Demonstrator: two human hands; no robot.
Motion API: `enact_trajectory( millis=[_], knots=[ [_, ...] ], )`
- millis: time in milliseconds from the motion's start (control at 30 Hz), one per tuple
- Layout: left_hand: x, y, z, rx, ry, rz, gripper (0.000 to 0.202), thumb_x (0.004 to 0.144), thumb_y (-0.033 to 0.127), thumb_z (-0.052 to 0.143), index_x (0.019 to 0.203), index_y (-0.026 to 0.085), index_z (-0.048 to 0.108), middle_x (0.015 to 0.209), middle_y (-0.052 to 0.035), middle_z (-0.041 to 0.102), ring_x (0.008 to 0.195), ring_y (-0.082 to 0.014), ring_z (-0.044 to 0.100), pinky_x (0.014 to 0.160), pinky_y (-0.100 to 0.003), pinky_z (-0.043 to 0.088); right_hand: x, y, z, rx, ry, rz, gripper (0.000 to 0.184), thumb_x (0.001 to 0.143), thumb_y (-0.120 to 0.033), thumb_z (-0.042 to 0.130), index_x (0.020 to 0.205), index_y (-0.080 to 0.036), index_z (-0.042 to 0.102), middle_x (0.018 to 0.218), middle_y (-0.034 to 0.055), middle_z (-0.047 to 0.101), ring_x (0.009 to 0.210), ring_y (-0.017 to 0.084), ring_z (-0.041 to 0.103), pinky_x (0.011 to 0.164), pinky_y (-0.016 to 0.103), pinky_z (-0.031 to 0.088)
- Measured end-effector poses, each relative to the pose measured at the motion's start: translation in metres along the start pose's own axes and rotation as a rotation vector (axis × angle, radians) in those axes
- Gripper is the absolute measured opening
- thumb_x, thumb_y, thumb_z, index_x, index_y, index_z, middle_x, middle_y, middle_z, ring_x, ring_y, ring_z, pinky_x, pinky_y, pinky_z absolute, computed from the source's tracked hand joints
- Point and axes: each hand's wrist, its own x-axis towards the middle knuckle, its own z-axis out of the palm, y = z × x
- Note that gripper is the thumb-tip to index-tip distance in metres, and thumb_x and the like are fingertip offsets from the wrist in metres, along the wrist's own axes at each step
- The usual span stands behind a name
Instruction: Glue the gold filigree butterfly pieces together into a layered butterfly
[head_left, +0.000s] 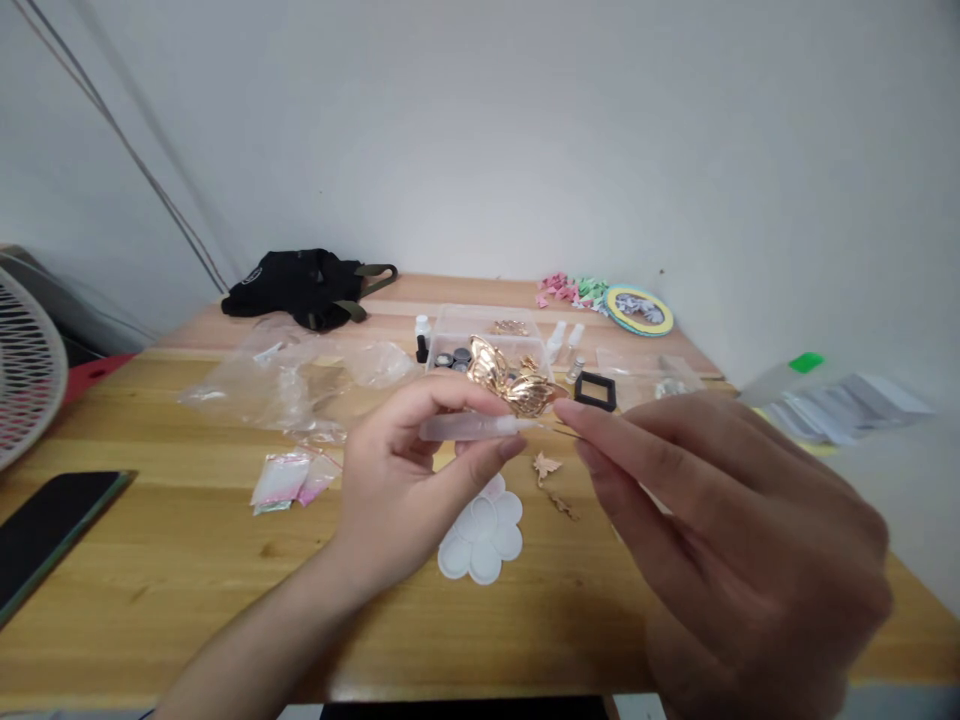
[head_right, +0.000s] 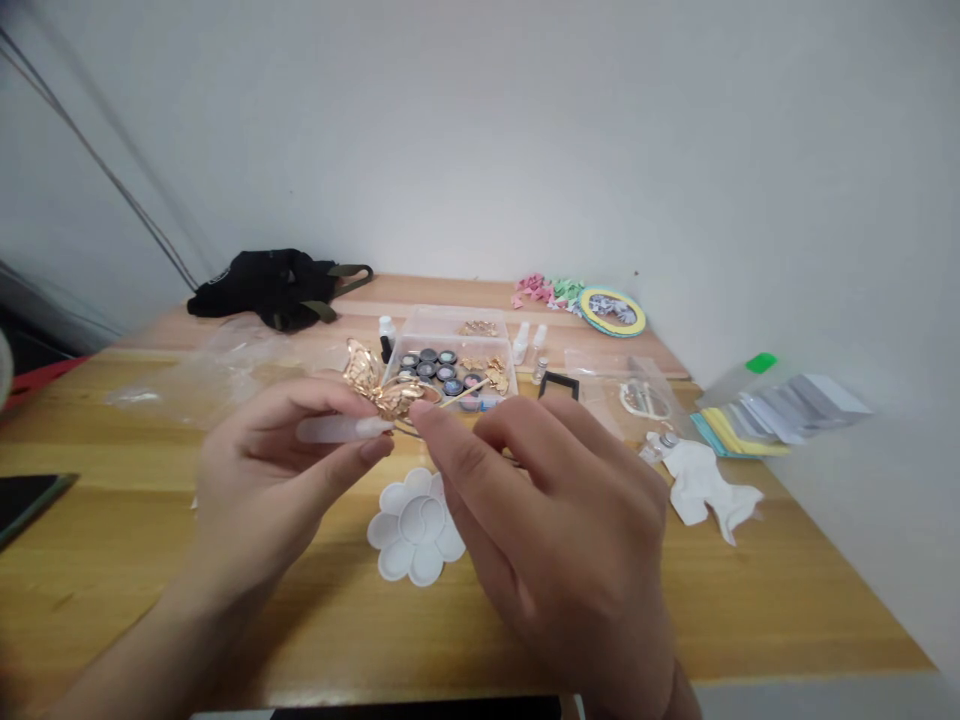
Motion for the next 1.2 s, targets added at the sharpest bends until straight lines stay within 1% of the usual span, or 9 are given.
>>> enact_trajectory(
  millis=[167,600,833,967,1200],
  knots=[
    [-0.0003,-0.0004,0.0001,0.006,0.018,-0.032,0.013,0.073,0.016,0.077,0.08,0.023,0.069,0.077,0.0023,0.069,0.06,-0.0095,0.058,0.057,-0.022,0.051,-0.0005,-0.0006,0.0005,-0.053,0.0,-0.002,0.026,0.085,-0.011,0.065,0.108,-0.021,0.071,0.075,-0.0004,0.068,0.068,0.012,0.059,0.058,0.026,0.045],
    [-0.0006,0.0018,0.0016,0.059,0.064,-0.069,0.012,0.07,0.019,0.079,0.078,0.023,0.07,0.075,0.0004,0.07,0.062,-0.013,0.061,0.056,-0.025,0.053,0.0004,-0.0014,0.0033,-0.095,0.013,0.015,0.025,0.085,-0.012,0.065,0.106,-0.024,0.072,0.072,-0.0014,0.067,0.065,0.011,0.058,0.058,0.025,0.046],
    [-0.0007,0.0001,0.0005,0.06,0.055,-0.064,0.012,0.071,0.02,0.079,0.079,0.023,0.071,0.075,0.0013,0.07,0.06,-0.0112,0.06,0.056,-0.023,0.052,0.0008,-0.0016,0.0037,-0.071,0.023,0.017,0.027,0.082,-0.009,0.066,0.105,-0.022,0.072,0.071,-0.0011,0.067,0.065,0.011,0.057,0.058,0.025,0.045],
    [-0.0003,-0.0009,-0.0002,0.065,0.048,-0.064,0.011,0.071,0.022,0.079,0.079,0.023,0.071,0.072,0.0014,0.069,0.057,-0.0107,0.057,0.053,-0.023,0.05,0.0011,-0.0012,0.0052,-0.065,0.056,0.009,0.026,0.081,-0.008,0.067,0.103,-0.021,0.073,0.07,-0.001,0.067,0.063,0.011,0.057,0.059,0.025,0.045],
    [-0.0005,-0.001,0.0007,0.082,0.068,-0.068,0.012,0.071,0.023,0.079,0.079,0.023,0.071,0.073,0.0005,0.07,0.058,-0.012,0.059,0.053,-0.024,0.051,0.0025,-0.0026,0.0055,-0.147,0.041,0.01,0.024,0.085,-0.011,0.064,0.103,-0.023,0.073,0.069,-0.0014,0.067,0.061,0.01,0.057,0.055,0.024,0.043]
  ],
)
